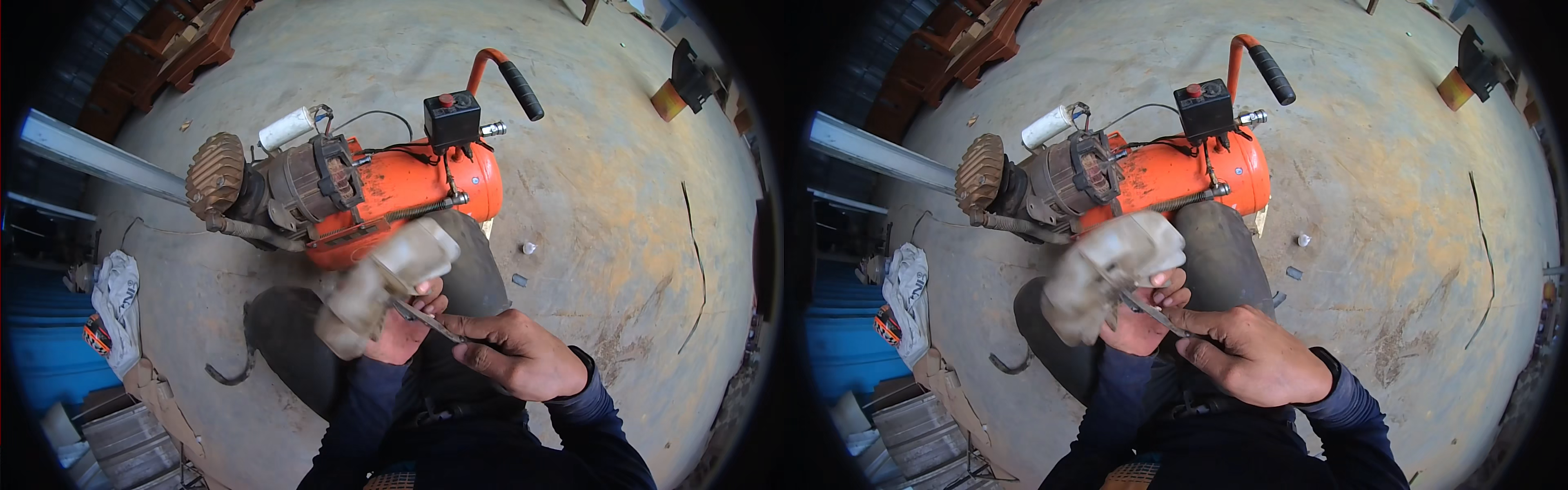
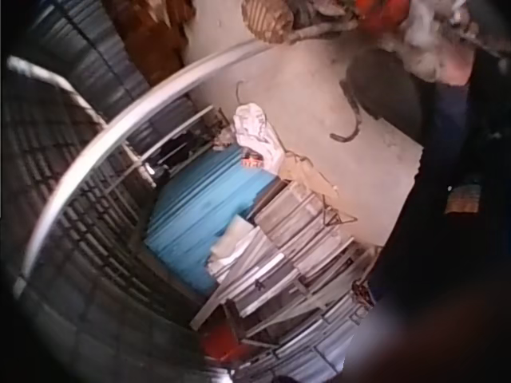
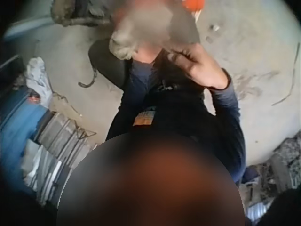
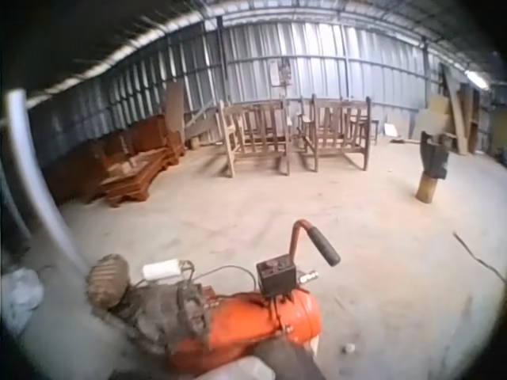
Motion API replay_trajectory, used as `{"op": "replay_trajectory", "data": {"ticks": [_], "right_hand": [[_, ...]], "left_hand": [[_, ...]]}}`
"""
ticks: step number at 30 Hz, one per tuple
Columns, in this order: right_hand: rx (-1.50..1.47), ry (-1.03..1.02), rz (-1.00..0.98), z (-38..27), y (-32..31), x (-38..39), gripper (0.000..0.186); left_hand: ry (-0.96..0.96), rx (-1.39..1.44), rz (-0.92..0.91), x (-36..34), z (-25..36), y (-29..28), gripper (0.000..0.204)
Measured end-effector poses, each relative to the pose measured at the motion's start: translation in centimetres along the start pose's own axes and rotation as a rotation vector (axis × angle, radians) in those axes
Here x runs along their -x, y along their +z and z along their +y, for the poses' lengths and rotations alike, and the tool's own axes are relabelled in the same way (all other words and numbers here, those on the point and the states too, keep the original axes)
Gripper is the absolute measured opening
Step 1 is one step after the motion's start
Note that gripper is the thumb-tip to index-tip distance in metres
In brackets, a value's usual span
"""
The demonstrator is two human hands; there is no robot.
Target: Repairing and cleaning an air compressor by disassembled parts and using basic tools.
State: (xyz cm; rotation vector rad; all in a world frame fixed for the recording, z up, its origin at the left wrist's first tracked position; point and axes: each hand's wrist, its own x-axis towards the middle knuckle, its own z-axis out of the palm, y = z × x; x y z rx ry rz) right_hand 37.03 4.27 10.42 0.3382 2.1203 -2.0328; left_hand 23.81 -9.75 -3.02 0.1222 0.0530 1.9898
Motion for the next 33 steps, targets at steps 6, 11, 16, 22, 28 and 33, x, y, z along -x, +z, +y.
{"op": "replay_trajectory", "data": {"ticks": [6,11,16,22,28,33], "right_hand": [[-0.105,-0.057,-0.039,1.6,0.0,-0.4,0.037],[0.098,-0.403,-0.076,6.3,-0.1,-1.0,0.032],[0.282,-0.584,0.079,8.6,1.3,-0.9,0.027],[0.061,-0.526,0.039,10.7,2.4,-0.7,0.028],[-0.051,-0.607,-0.071,11.9,2.1,-0.8,0.030],[-0.121,-0.524,-0.031,11.3,2.6,-1.2,0.029]], "left_hand": [[0.015,-0.312,0.132,1.8,2.1,1.6,0.092],[0.067,-0.600,-0.271,0.6,4.1,4.0,0.112],[0.223,-1.015,-0.456,-0.1,6.1,3.6,0.109],[0.281,-1.108,-0.405,0.8,5.6,5.8,0.102],[0.270,-1.116,-0.459,0.3,4.9,6.2,0.093],[0.350,-1.076,-0.508,0.3,4.3,6.2,0.088]]}}
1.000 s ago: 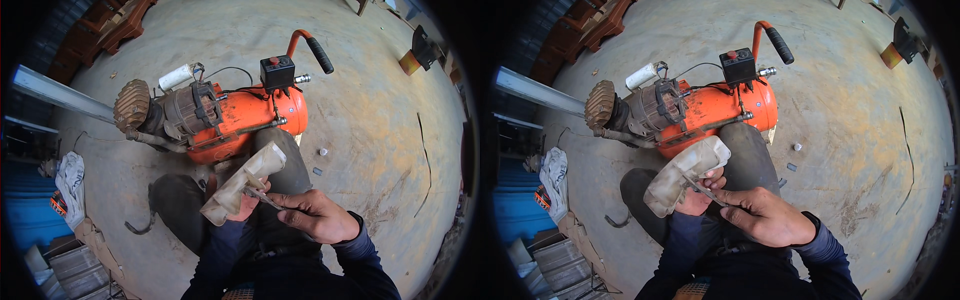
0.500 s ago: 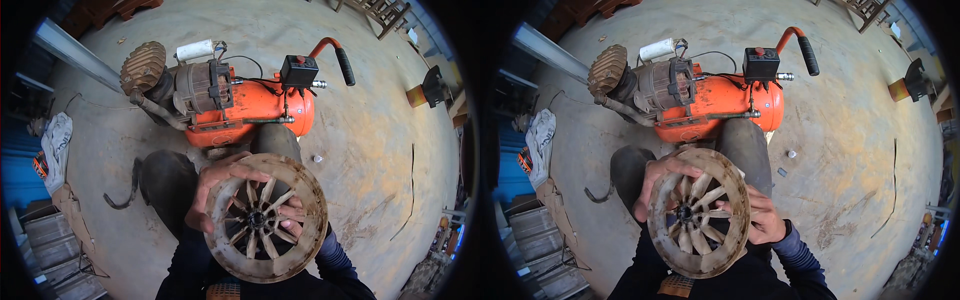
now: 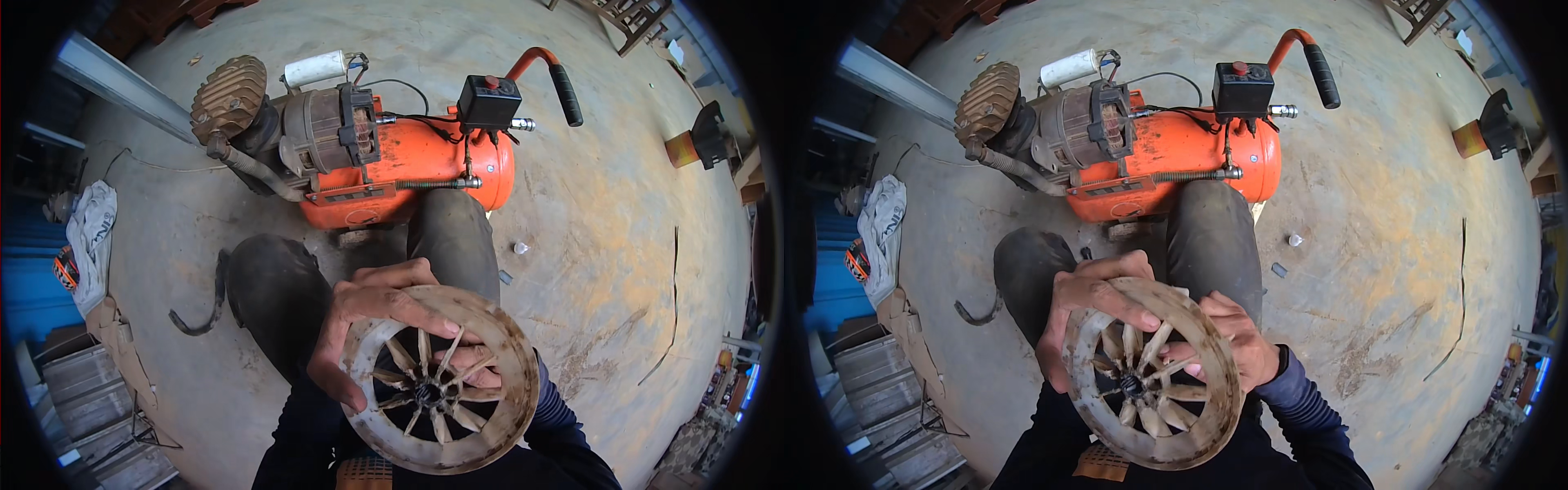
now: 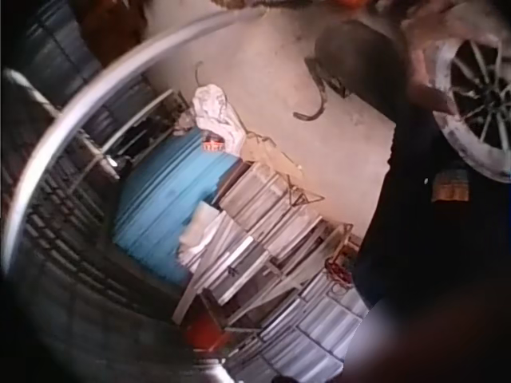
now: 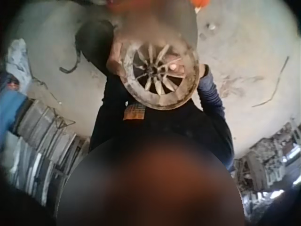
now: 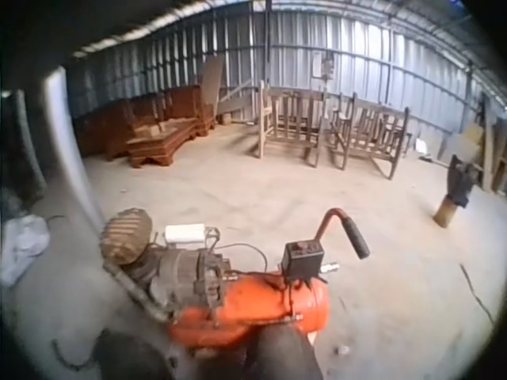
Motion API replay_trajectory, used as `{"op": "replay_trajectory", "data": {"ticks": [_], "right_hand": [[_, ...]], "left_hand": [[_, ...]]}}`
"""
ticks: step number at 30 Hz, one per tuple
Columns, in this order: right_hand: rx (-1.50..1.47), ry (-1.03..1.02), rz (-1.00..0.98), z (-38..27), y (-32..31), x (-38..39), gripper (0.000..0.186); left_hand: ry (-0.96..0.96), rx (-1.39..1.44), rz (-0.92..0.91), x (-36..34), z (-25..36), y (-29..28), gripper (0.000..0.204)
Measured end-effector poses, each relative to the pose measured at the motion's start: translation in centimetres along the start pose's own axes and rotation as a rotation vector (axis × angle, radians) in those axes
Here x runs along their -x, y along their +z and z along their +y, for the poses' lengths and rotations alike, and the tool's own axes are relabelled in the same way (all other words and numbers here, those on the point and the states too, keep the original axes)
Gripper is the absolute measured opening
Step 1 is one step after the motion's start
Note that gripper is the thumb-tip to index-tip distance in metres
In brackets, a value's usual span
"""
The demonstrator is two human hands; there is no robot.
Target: Repairing and cleaning an air compressor by disassembled parts and using basic tools.
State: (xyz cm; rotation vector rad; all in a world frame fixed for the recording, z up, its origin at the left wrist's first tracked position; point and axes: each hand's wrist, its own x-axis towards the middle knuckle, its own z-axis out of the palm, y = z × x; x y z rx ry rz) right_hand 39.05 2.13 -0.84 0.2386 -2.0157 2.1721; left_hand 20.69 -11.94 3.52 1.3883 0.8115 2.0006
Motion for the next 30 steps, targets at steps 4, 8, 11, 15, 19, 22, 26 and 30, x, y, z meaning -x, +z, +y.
{"op": "replay_trajectory", "data": {"ticks": [4,8,11,15,19,22,26,30], "right_hand": [[0.209,0.060,-0.144,-0.4,-1.0,0.0,0.024],[0.441,-0.201,-0.057,-1.3,-1.2,-1.1,0.022],[0.035,0.017,0.183,-0.9,0.5,-0.3,0.024],[0.071,0.042,0.150,0.0,0.5,0.3,0.028],[0.177,-0.269,0.070,0.7,-1.1,-1.6,0.029],[0.152,-0.329,0.114,1.8,-0.4,-2.0,0.030],[0.273,-0.352,-0.032,-0.1,-2.2,-2.6,0.029],[-0.062,0.137,0.164,-0.9,0.5,-0.3,0.029]], "left_hand": [[-0.002,0.040,0.042,0.2,-0.1,0.5,0.086],[0.030,-0.036,0.047,-0.4,-0.1,0.7,0.084],[0.058,-0.090,0.089,-0.9,0.1,1.2,0.082],[0.057,-0.138,0.092,-1.5,0.9,1.6,0.080],[0.046,-0.248,0.047,-2.8,1.6,1.8,0.077],[0.074,-0.267,0.070,-2.7,1.4,1.9,0.075],[0.118,-0.290,-0.018,-1.9,1.5,0.7,0.076],[0.077,-0.255,0.089,-1.4,0.5,0.9,0.080]]}}
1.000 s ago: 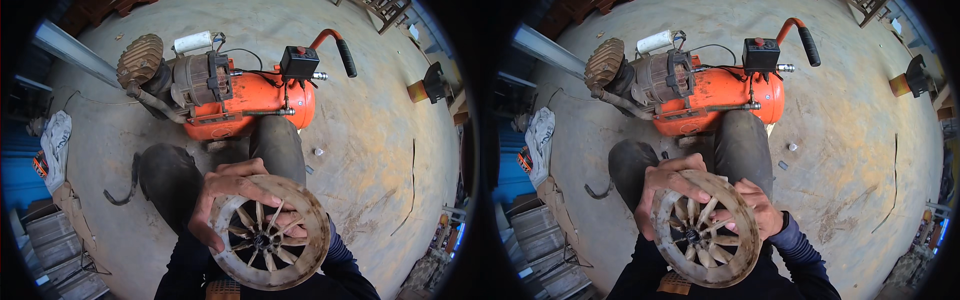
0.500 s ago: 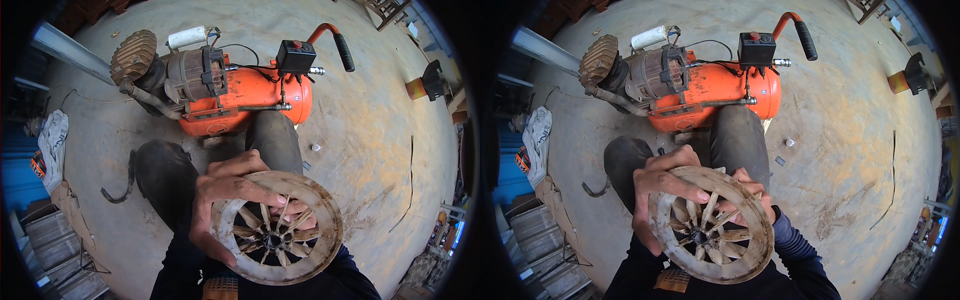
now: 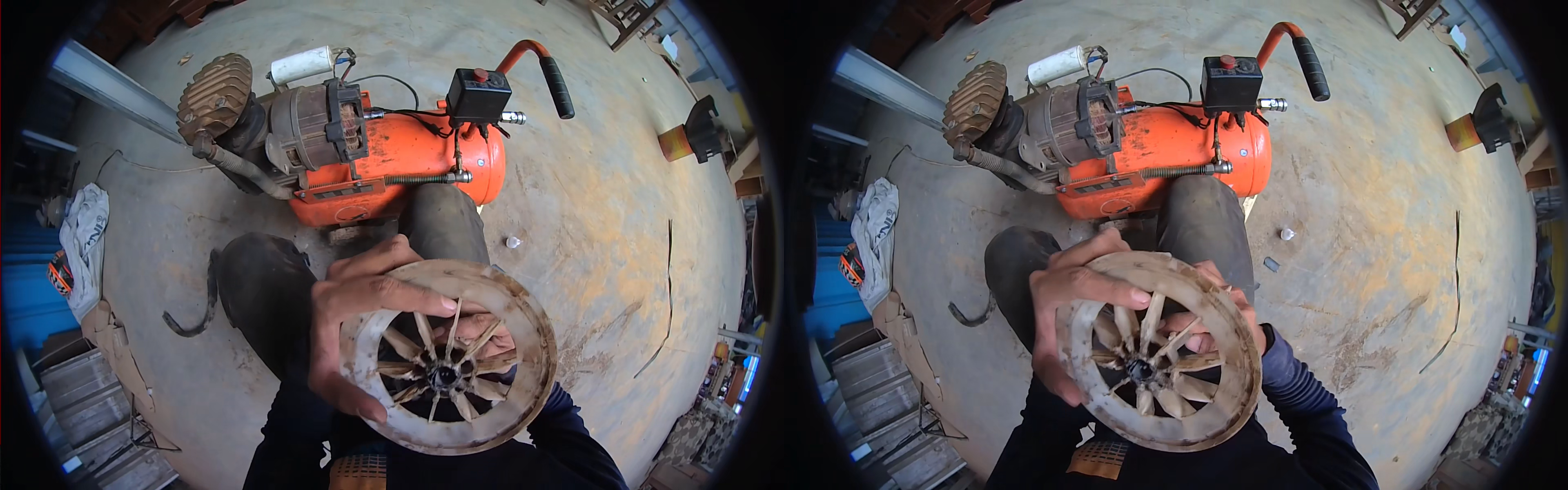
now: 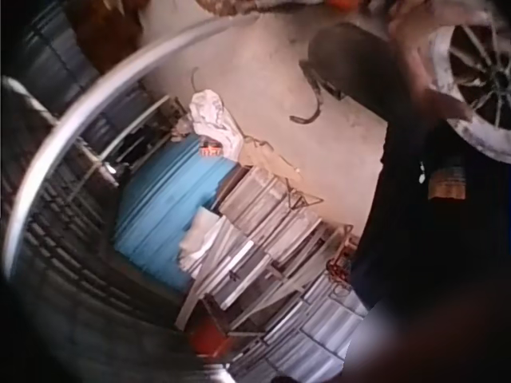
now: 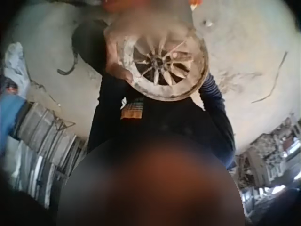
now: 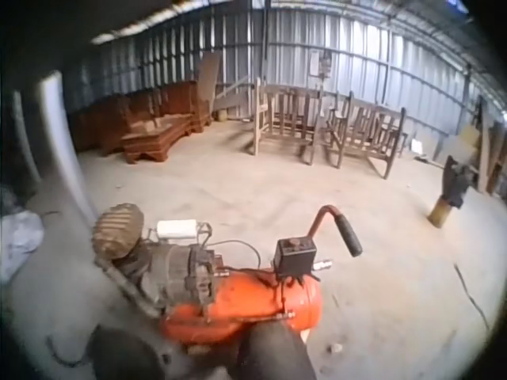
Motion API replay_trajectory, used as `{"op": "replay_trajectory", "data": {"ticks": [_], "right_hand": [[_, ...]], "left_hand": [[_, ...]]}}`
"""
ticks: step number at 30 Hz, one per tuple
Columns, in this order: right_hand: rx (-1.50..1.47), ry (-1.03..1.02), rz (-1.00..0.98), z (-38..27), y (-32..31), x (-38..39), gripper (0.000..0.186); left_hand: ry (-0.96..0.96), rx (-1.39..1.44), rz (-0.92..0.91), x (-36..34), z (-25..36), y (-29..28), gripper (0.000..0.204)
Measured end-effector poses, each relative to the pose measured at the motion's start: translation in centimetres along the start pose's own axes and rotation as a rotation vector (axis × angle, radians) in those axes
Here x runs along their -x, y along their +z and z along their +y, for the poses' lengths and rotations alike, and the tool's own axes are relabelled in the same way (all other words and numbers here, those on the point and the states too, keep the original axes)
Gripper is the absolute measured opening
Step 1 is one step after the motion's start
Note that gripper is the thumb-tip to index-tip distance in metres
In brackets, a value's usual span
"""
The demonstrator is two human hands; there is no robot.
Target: Repairing and cleaning an air compressor by disassembled parts and using basic tools.
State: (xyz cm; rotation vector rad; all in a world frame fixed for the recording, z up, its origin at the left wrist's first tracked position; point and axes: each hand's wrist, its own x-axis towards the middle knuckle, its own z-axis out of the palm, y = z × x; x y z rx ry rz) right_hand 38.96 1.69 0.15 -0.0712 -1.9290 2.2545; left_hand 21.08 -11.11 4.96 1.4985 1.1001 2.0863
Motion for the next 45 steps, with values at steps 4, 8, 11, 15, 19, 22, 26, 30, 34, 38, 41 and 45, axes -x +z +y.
{"op": "replay_trajectory", "data": {"ticks": [4,8,11,15,19,22,26,30,34,38,41,45], "right_hand": [[0.159,-0.116,-0.059,1.4,-0.6,-0.3,0.030],[0.301,-0.426,-0.106,0.1,-0.8,-2.5,0.033],[0.297,-0.393,-0.070,-1.1,-0.9,-2.8,0.033],[0.370,-0.234,0.035,-0.5,-2.2,-2.3,0.033],[0.398,-0.024,0.627,2.3,-5.1,-0.4,0.032],[0.485,0.159,0.853,9.5,-10.6,0.9,0.028],[1.187,0.615,0.418,23.7,-16.0,10.3,0.018],[1.108,0.643,0.434,30.8,-14.8,15.7,0.017],[1.119,0.675,0.437,32.6,-14.6,16.5,0.017],[1.285,0.494,0.466,30.5,-15.1,14.5,0.020],[0.869,0.303,0.760,18.7,-12.2,5.0,0.020],[0.473,0.001,0.660,1.3,-6.2,-3.0,0.015]], "left_hand": [[-0.107,0.158,-0.015,1.1,-1.2,-0.8,0.087],[-0.209,0.297,0.062,3.2,-2.6,-1.3,0.089],[-0.319,0.467,0.251,3.7,-2.1,-0.5,0.086],[-0.407,0.886,0.582,3.6,-3.4,0.5,0.077],[-0.329,1.316,0.762,3.0,-3.9,1.1,0.065],[-0.464,1.470,0.835,1.7,-2.9,1.7,0.053],[-0.429,1.526,0.771,2.1,-3.7,2.0,0.053],[-0.395,1.661,0.682,2.4,-3.8,2.1,0.054],[-0.428,1.662,0.597,1.7,-3.2,2.8,0.041],[-0.467,1.638,0.636,1.1,-3.5,3.6,0.042],[-0.417,1.494,0.772,1.5,-3.8,3.4,0.054],[-0.390,1.276,0.817,1.5,-4.8,3.7,0.056]]}}
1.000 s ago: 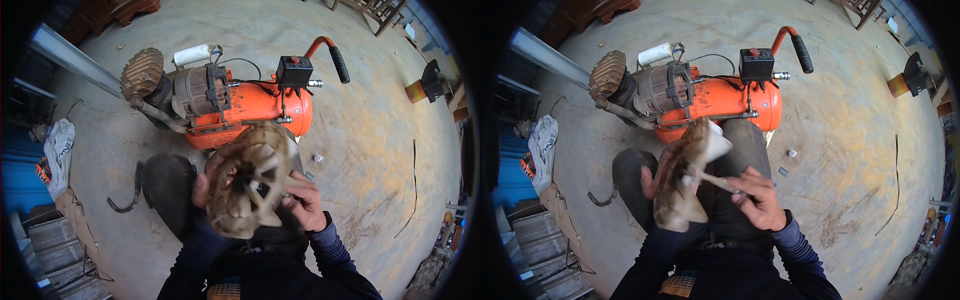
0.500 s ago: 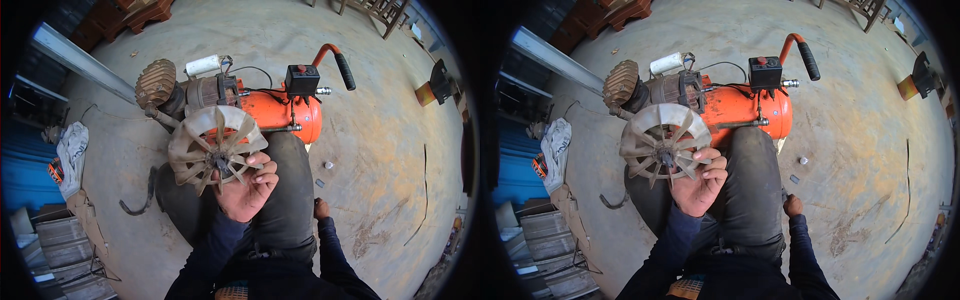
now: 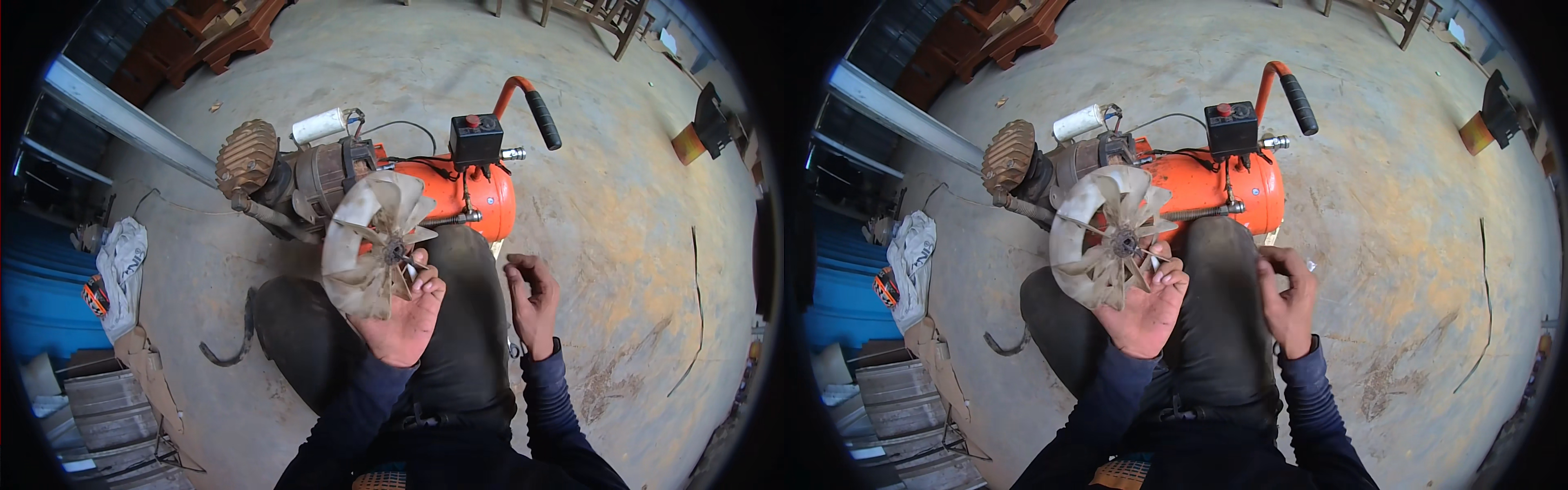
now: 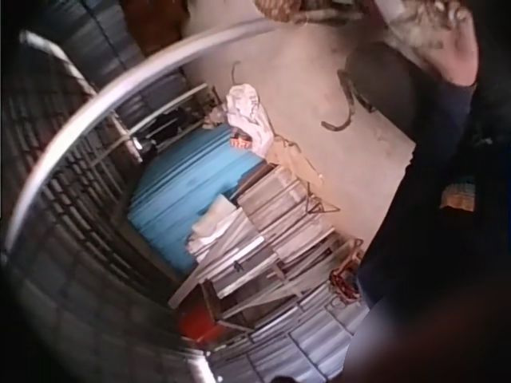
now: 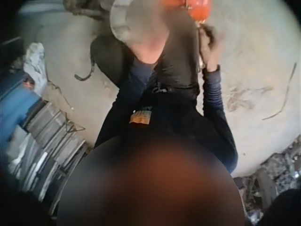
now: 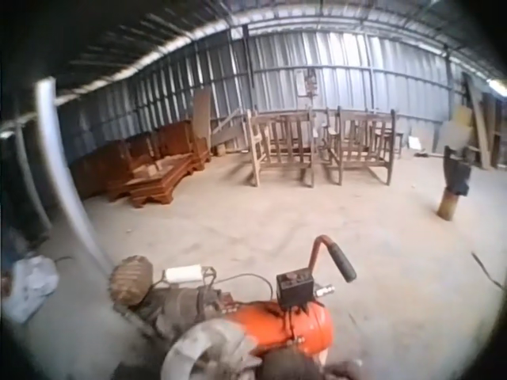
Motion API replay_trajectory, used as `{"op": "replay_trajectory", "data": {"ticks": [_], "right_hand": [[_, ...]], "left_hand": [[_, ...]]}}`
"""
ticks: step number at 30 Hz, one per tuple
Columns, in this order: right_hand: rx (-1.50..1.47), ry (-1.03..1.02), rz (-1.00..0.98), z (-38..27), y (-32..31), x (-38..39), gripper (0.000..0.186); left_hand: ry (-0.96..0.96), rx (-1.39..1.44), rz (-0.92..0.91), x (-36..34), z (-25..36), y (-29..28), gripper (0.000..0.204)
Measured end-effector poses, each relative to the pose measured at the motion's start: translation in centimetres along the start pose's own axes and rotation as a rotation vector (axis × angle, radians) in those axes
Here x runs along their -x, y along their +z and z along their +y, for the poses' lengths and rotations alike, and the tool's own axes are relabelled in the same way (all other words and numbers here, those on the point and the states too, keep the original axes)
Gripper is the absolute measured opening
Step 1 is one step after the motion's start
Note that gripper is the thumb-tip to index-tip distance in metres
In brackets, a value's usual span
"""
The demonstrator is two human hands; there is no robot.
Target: Repairing and cleaning an air compressor by disassembled parts and using basic tools.
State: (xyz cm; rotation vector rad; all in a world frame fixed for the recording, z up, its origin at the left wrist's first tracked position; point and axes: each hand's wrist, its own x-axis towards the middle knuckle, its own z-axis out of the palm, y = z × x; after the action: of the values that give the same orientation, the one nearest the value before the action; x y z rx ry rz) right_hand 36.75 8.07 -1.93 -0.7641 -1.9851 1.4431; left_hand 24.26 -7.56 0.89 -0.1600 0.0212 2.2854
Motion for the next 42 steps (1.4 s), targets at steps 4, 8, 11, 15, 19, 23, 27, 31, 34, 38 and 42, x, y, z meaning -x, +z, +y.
{"op": "replay_trajectory", "data": {"ticks": [4,8,11,15,19,23,27,31,34,38,42], "right_hand": [[-0.276,-0.228,-0.210,-6.2,2.5,-0.8,0.020],[-0.321,-0.272,-0.186,-9.1,5.9,-0.8,0.019],[-0.318,-0.284,-0.189,-9.0,7.1,-0.5,0.018],[-0.451,-0.292,-0.171,-7.3,7.9,0.0,0.012],[-0.601,-0.150,-0.320,-6.4,6.6,0.2,0.016],[-1.152,0.285,-0.443,-5.2,6.5,0.9,0.027],[-1.251,0.519,-0.536,-3.2,7.0,0.4,0.043],[-1.184,-0.027,-0.574,-2.7,7.8,0.8,0.052],[-1.246,0.230,-0.554,-3.8,7.3,1.7,0.053],[-1.240,0.135,-0.583,-3.6,7.7,1.3,0.058],[-1.334,0.275,-0.473,-3.2,7.2,1.0,0.069]], "left_hand": [[0.195,-0.114,-0.075,-0.2,-1.0,0.4,0.053],[0.380,-0.342,0.018,0.4,-0.6,-0.2,0.055],[0.485,-0.613,0.030,1.0,-0.5,-0.3,0.058],[0.630,-1.008,0.069,1.3,0.2,0.5,0.061],[0.761,-1.222,0.041,1.9,0.8,0.4,0.062],[0.816,-1.398,-0.019,2.7,1.2,1.7,0.064],[0.918,-1.561,-0.103,3.0,1.4,1.6,0.066],[1.070,-1.729,-0.202,3.5,1.4,2.2,0.067],[1.160,-1.787,-0.267,3.6,1.5,2.7,0.067],[1.228,-1.809,-0.336,3.4,1.7,2.9,0.066],[1.240,-1.889,-0.315,3.3,1.8,3.0,0.066]]}}
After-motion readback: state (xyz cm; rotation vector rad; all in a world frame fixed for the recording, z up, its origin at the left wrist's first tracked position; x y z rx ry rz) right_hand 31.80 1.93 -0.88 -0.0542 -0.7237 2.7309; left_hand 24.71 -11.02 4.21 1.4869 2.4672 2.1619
